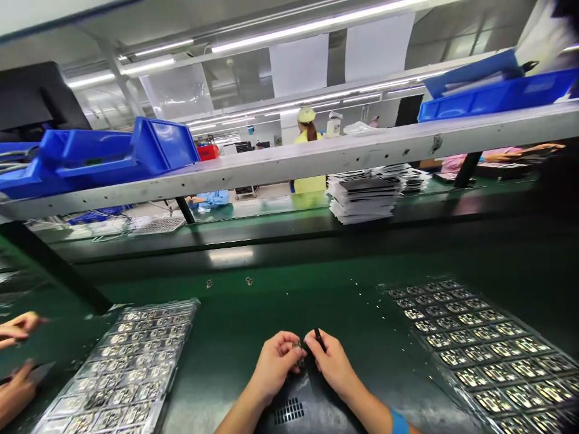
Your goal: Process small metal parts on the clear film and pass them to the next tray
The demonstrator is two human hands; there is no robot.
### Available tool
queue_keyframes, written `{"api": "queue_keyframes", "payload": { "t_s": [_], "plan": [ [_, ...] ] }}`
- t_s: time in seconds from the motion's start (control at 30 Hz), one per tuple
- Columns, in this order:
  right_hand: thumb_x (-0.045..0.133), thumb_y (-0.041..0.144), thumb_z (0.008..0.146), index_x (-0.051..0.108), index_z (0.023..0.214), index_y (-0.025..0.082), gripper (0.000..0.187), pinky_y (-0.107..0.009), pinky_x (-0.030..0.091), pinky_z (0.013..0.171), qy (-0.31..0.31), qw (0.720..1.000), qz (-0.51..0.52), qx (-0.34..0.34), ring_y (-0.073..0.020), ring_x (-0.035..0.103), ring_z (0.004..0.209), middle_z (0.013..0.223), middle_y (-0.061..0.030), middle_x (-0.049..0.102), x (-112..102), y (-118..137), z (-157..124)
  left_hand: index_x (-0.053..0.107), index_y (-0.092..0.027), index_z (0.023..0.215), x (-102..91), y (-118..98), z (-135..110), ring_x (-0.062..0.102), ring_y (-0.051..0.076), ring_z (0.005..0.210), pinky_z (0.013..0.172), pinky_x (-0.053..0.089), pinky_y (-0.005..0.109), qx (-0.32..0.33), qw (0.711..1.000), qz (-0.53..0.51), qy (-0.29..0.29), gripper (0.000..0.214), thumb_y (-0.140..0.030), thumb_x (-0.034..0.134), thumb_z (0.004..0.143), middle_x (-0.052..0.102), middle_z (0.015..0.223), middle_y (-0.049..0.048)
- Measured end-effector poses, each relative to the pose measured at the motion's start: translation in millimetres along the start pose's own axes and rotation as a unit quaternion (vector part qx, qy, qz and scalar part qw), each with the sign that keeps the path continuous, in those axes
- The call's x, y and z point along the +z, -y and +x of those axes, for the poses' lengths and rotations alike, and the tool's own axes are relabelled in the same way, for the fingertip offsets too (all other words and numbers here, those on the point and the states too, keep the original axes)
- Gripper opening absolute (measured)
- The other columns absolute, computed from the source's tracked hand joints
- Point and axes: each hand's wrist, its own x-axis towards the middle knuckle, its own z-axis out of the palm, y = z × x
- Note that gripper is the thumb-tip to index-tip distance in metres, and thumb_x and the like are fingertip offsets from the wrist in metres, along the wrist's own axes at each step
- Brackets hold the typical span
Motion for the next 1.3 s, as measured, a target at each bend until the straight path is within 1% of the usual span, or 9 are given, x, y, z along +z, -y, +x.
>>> {"api": "queue_keyframes", "payload": {
  "t_s": [0.1, 0.23, 0.43, 0.53, 0.63, 0.8, 0.97, 1.13, 1.3],
  "plan": [
    [0.048, 0.056, 0.090, 0.050, 0.071, 0.019, 0.041, -0.022, 0.033, 0.045, 0.012, 1.000, 0.009, 0.009, -0.0118, 0.039, 0.050, 0.060, 0.0036, 0.045, 1, 1, -1, 0.058, -0.012, 0.089, -4.2, 5, -6, 0.063, 0.014, 0.066, 0.056, 0.048, 0.023, -0.034, 0.999, 0.007, 0.029, 0.040, -0.041, 0.077, 0.068, 0.067, 0.078, 0.0062],
    [0.050, 0.055, 0.089, 0.052, 0.072, 0.018, 0.041, -0.021, 0.032, 0.044, 0.051, 0.998, 0.033, 0.010, -0.0107, 0.040, 0.050, 0.062, 0.0026, 0.048, 0, 5, -2, 0.060, -0.011, 0.090, -5.4, 2, -10, 0.065, 0.015, 0.066, 0.058, 0.050, 0.024, -0.050, 0.998, 0.008, 0.039, 0.041, -0.041, 0.077, 0.068, 0.067, 0.078, 0.0068],
    [0.056, 0.052, 0.086, 0.054, 0.078, 0.017, 0.036, -0.020, 0.032, 0.044, 0.089, 0.988, 0.116, 0.050, -0.0090, 0.040, 0.046, 0.057, 0.0040, 0.049, -4, 11, -6, 0.064, -0.011, 0.091, -2.4, -3, -16, 0.066, 0.015, 0.068, 0.059, 0.051, 0.023, -0.086, 0.993, -0.009, 0.083, 0.039, -0.042, 0.075, 0.070, 0.069, 0.086, 0.0106],
    [0.060, 0.051, 0.084, 0.055, 0.077, 0.017, 0.035, -0.020, 0.031, 0.043, 0.079, 0.984, 0.139, 0.078, -0.0086, 0.040, 0.044, 0.055, 0.0051, 0.047, -5, 12, -8, 0.066, -0.011, 0.093, -1.7, -6, -19, 0.066, 0.016, 0.071, 0.060, 0.052, 0.024, -0.115, 0.989, -0.016, 0.093, 0.038, -0.041, 0.074, 0.071, 0.070, 0.088, 0.0113],
    [0.061, 0.048, 0.083, 0.055, 0.076, 0.017, 0.033, -0.020, 0.030, 0.043, 0.074, 0.984, 0.141, 0.081, -0.0082, 0.038, 0.043, 0.053, 0.0058, 0.045, -8, 12, -10, 0.066, -0.011, 0.093, -1.2, -9, -21, 0.067, 0.017, 0.074, 0.061, 0.053, 0.024, -0.137, 0.986, -0.020, 0.098, 0.040, -0.043, 0.075, 0.070, 0.070, 0.090, 0.0120],
    [0.057, 0.045, 0.087, 0.055, 0.074, 0.017, 0.031, -0.022, 0.034, 0.046, 0.098, 0.990, 0.091, 0.051, -0.0098, 0.043, 0.046, 0.053, 0.0049, 0.047, -14, 19, -12, 0.067, -0.010, 0.093, -1.8, -8, -21, 0.066, 0.017, 0.074, 0.060, 0.053, 0.023, -0.141, 0.985, -0.029, 0.096, 0.042, -0.043, 0.077, 0.069, 0.069, 0.088, 0.0116],
    [0.055, 0.040, 0.090, 0.052, 0.064, 0.018, 0.034, -0.023, 0.040, 0.052, 0.115, 0.993, 0.009, 0.000, -0.0118, 0.052, 0.051, 0.056, 0.0016, 0.058, -18, 31, -12, 0.067, -0.010, 0.095, -3.1, -8, -21, 0.067, 0.017, 0.075, 0.062, 0.053, 0.023, -0.140, 0.984, -0.041, 0.101, 0.041, -0.039, 0.078, 0.069, 0.069, 0.086, 0.0108],
    [0.052, 0.039, 0.092, 0.054, 0.060, 0.019, 0.037, -0.023, 0.040, 0.050, 0.108, 0.992, -0.052, -0.033, -0.0118, 0.053, 0.050, 0.055, 0.0009, 0.062, -18, 36, -11, 0.067, -0.010, 0.095, -3.4, -8, -21, 0.066, 0.017, 0.075, 0.061, 0.052, 0.022, -0.137, 0.985, -0.036, 0.102, 0.039, -0.037, 0.078, 0.070, 0.068, 0.081, 0.0091],
    [0.052, 0.037, 0.092, 0.055, 0.062, 0.019, 0.035, -0.023, 0.038, 0.049, 0.106, 0.991, -0.071, -0.038, -0.0117, 0.053, 0.048, 0.054, 0.0012, 0.063, -16, 34, -11, 0.067, -0.010, 0.093, -4.5, -6, -21, 0.066, 0.016, 0.074, 0.061, 0.052, 0.021, -0.138, 0.985, -0.032, 0.102, 0.034, -0.034, 0.076, 0.071, 0.069, 0.083, 0.0097]
  ]
}}
